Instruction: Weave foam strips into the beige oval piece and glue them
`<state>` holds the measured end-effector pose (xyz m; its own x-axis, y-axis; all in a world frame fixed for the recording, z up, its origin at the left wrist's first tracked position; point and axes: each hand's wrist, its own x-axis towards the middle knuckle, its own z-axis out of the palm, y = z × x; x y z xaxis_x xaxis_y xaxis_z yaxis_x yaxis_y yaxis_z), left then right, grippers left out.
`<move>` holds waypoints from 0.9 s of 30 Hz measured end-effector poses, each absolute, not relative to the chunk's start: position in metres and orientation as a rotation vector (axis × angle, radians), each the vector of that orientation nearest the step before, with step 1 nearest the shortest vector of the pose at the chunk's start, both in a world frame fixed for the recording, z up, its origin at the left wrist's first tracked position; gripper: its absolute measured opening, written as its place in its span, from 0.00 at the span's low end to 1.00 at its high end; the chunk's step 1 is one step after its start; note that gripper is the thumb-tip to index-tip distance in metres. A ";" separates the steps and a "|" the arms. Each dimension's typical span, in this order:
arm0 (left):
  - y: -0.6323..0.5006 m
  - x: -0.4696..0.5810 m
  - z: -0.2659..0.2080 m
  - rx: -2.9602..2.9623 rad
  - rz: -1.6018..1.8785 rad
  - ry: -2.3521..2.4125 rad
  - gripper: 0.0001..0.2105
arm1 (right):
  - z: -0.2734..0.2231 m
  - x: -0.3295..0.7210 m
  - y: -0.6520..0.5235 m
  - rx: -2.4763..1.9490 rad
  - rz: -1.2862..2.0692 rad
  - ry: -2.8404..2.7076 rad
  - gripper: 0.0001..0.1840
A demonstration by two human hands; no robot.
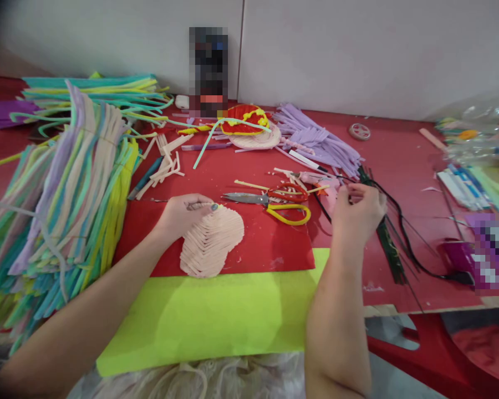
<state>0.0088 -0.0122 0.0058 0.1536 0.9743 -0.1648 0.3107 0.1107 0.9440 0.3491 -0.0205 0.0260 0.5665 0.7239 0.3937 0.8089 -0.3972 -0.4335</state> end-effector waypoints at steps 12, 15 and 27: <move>-0.012 0.005 -0.001 1.992 0.824 1.458 0.05 | -0.002 0.357 -0.013 -2.533 -0.066 -1.161 0.23; -0.011 0.004 -0.002 2.046 0.787 1.462 0.06 | 0.000 0.358 -0.017 -2.477 -0.119 -1.119 0.23; -0.008 0.003 -0.002 2.074 0.807 1.484 0.09 | -0.002 0.357 -0.016 -2.313 -0.295 -1.151 0.19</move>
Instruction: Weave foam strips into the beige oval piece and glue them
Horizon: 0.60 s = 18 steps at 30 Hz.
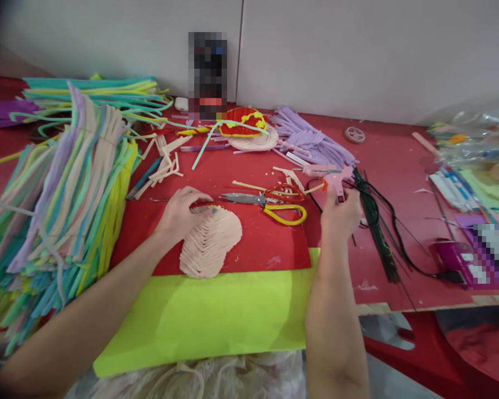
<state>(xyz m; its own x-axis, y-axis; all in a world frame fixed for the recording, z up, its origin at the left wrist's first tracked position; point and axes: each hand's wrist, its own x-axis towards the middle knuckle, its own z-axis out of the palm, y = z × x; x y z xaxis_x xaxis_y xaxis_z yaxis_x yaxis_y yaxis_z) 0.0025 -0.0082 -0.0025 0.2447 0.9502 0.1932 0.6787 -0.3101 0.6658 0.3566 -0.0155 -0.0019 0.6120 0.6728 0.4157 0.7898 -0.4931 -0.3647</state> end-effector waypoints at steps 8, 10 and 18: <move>-0.008 0.004 -0.003 1.944 0.987 1.468 0.08 | 0.002 0.358 -0.014 -2.083 -0.450 -1.066 0.19; -0.007 0.003 -0.001 1.964 1.011 1.481 0.08 | 0.009 0.352 -0.016 -1.992 -0.466 -1.084 0.20; -0.029 0.000 0.028 2.280 0.824 1.587 0.07 | 0.038 0.275 -0.036 -1.903 -0.185 -1.346 0.27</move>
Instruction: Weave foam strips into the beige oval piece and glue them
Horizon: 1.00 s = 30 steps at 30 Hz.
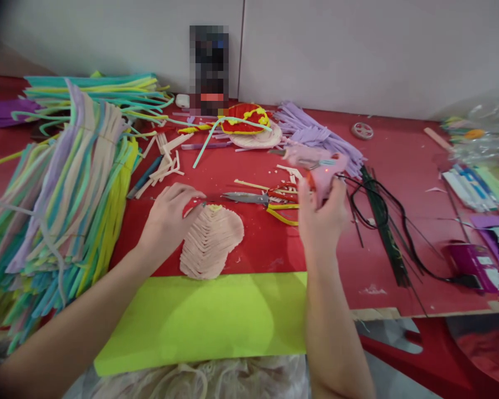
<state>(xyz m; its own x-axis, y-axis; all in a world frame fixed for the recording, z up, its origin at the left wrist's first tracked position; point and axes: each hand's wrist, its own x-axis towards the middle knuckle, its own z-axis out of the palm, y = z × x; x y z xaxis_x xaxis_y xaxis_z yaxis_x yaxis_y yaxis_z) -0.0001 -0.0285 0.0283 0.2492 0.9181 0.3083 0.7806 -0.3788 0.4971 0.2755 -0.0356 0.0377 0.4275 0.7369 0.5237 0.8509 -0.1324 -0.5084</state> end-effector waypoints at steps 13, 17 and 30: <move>-0.028 0.004 0.021 1.980 1.269 1.418 0.06 | 0.026 0.222 -0.039 -1.847 0.037 -1.627 0.28; -0.031 0.010 0.021 1.727 1.306 1.400 0.07 | 0.022 0.216 -0.042 -1.790 0.010 -1.686 0.27; -0.033 0.009 0.024 1.593 1.276 1.404 0.04 | 0.015 0.218 -0.043 -1.788 0.030 -1.707 0.26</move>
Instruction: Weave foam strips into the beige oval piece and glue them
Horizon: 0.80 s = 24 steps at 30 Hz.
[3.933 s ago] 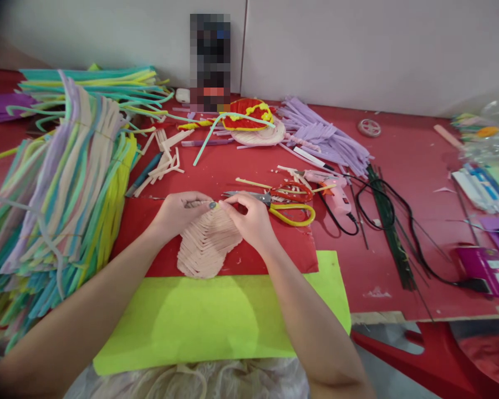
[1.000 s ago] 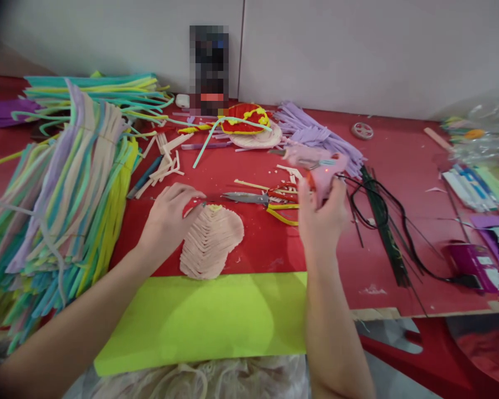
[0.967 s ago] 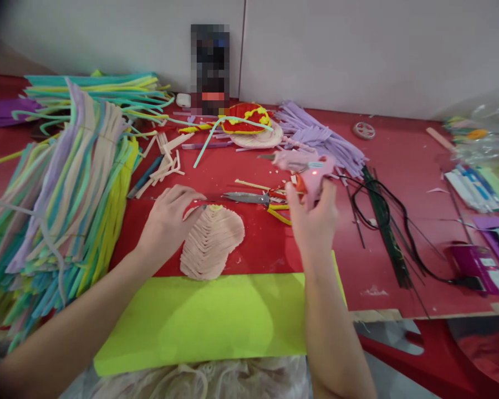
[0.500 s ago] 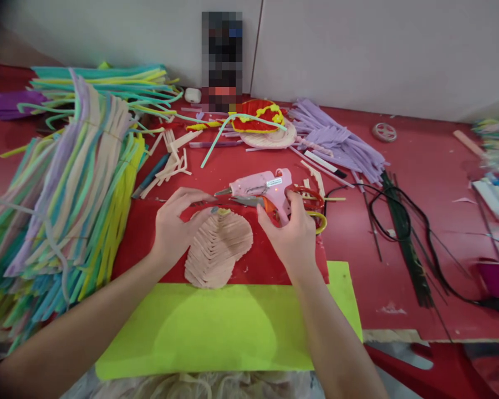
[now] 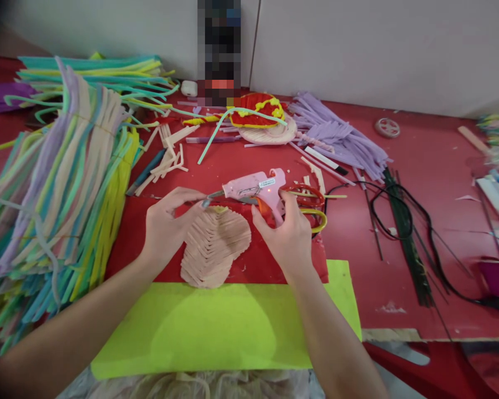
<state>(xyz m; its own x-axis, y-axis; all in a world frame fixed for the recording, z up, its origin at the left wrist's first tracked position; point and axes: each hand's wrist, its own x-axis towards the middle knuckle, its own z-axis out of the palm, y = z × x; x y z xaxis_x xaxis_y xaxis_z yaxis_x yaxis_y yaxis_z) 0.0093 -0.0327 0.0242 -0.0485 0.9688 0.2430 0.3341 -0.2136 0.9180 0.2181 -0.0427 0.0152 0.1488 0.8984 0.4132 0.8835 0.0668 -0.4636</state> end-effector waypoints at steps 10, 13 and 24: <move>-0.031 0.009 0.024 1.597 1.268 1.405 0.04 | 0.016 0.218 -0.043 -1.791 0.025 -1.704 0.26; -0.031 0.009 0.026 1.628 1.262 1.401 0.04 | 0.017 0.217 -0.043 -1.783 0.025 -1.711 0.26; -0.031 0.008 0.028 1.687 1.261 1.379 0.05 | 0.018 0.218 -0.043 -1.772 0.010 -1.715 0.25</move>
